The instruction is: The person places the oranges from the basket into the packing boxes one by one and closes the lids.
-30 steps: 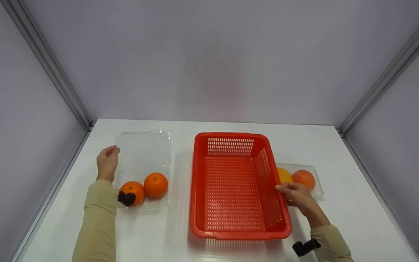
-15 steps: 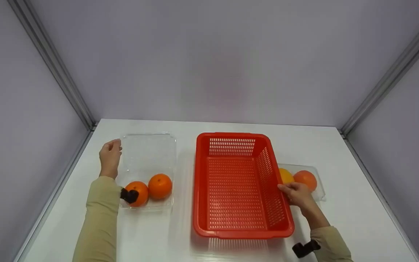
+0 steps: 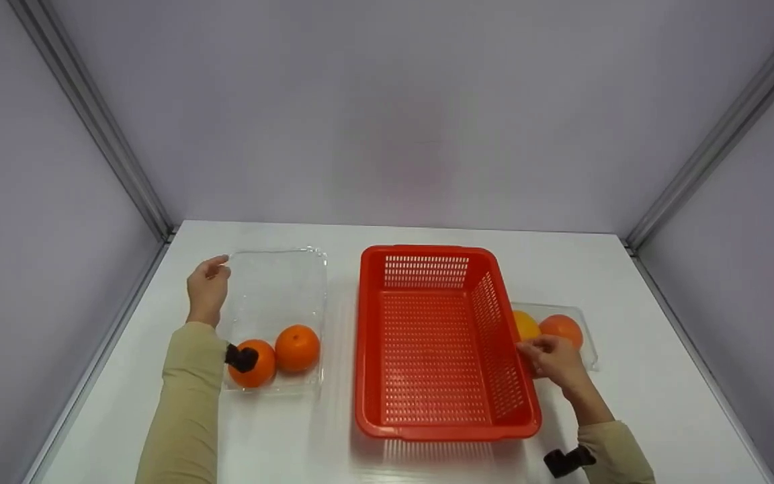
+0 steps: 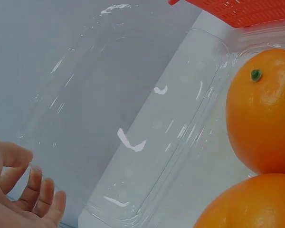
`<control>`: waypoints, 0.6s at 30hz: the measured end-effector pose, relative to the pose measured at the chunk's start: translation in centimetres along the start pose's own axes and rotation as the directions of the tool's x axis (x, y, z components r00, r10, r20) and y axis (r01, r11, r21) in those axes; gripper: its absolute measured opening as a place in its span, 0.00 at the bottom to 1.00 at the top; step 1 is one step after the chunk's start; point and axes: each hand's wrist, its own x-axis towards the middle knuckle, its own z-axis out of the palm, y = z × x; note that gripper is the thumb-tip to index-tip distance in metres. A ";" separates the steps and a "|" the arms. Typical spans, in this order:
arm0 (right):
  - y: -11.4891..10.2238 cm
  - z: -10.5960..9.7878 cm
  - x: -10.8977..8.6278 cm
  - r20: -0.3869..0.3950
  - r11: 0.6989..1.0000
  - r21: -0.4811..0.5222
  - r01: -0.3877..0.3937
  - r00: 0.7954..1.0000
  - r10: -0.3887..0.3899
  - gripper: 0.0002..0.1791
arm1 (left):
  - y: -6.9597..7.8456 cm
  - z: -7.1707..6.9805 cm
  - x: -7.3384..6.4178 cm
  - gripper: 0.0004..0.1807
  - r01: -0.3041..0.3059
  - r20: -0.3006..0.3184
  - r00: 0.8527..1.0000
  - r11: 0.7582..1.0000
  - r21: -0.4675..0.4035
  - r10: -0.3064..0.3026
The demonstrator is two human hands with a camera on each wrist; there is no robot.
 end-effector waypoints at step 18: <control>-2.7 1.1 -2.1 -0.115 0.979 -0.160 0.123 0.983 -0.142 0.12 | -0.6 0.3 -0.3 0.09 -0.260 -0.228 0.934 0.961 0.094 0.276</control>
